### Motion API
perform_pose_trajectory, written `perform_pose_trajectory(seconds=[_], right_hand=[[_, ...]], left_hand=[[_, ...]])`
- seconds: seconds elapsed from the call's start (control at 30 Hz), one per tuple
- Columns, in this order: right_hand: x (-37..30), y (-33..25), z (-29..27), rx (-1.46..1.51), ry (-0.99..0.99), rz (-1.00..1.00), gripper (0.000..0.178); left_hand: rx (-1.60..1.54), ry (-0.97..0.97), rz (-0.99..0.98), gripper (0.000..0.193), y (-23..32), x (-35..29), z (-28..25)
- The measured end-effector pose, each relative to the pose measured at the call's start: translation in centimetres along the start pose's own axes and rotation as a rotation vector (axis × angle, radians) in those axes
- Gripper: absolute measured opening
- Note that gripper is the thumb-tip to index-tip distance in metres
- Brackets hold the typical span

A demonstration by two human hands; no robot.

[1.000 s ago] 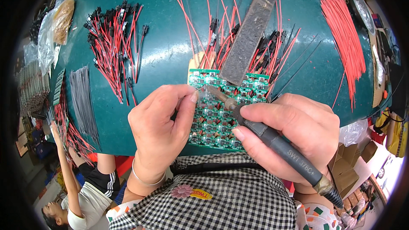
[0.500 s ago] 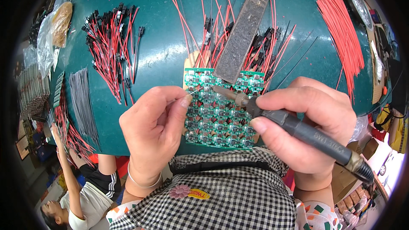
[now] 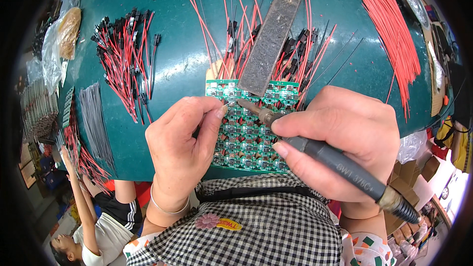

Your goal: The person solders electronic components onto circuit boards using a soldering iron and solder wire.

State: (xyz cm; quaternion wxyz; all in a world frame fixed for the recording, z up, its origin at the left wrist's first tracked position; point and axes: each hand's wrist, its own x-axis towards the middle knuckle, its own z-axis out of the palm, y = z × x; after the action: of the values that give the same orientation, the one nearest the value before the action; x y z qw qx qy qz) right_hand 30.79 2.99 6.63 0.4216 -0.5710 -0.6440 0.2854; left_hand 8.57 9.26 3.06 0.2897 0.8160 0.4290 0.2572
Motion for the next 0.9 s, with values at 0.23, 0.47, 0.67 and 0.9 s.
perform_pose_trajectory(seconds=[0.23,0.47,0.67,0.9], right_hand=[[-0.3,0.1,-0.5,0.019,0.032,0.010,0.026],[-1.3,0.6,-1.3,-0.012,0.096,0.041,0.027],[-1.3,0.4,-0.9,-0.086,0.052,0.010,0.025],[-1.1,-0.5,-0.6,-0.174,0.001,0.007,0.024]], left_hand=[[-0.110,0.049,-0.082,0.009,0.3,-0.6,-0.3],[-0.194,-0.025,-0.121,0.007,0.7,-0.5,-0.4],[-0.071,-0.005,-0.003,0.008,0.7,0.2,0.1],[-0.047,-0.010,-0.001,0.009,0.7,0.2,0.3]])
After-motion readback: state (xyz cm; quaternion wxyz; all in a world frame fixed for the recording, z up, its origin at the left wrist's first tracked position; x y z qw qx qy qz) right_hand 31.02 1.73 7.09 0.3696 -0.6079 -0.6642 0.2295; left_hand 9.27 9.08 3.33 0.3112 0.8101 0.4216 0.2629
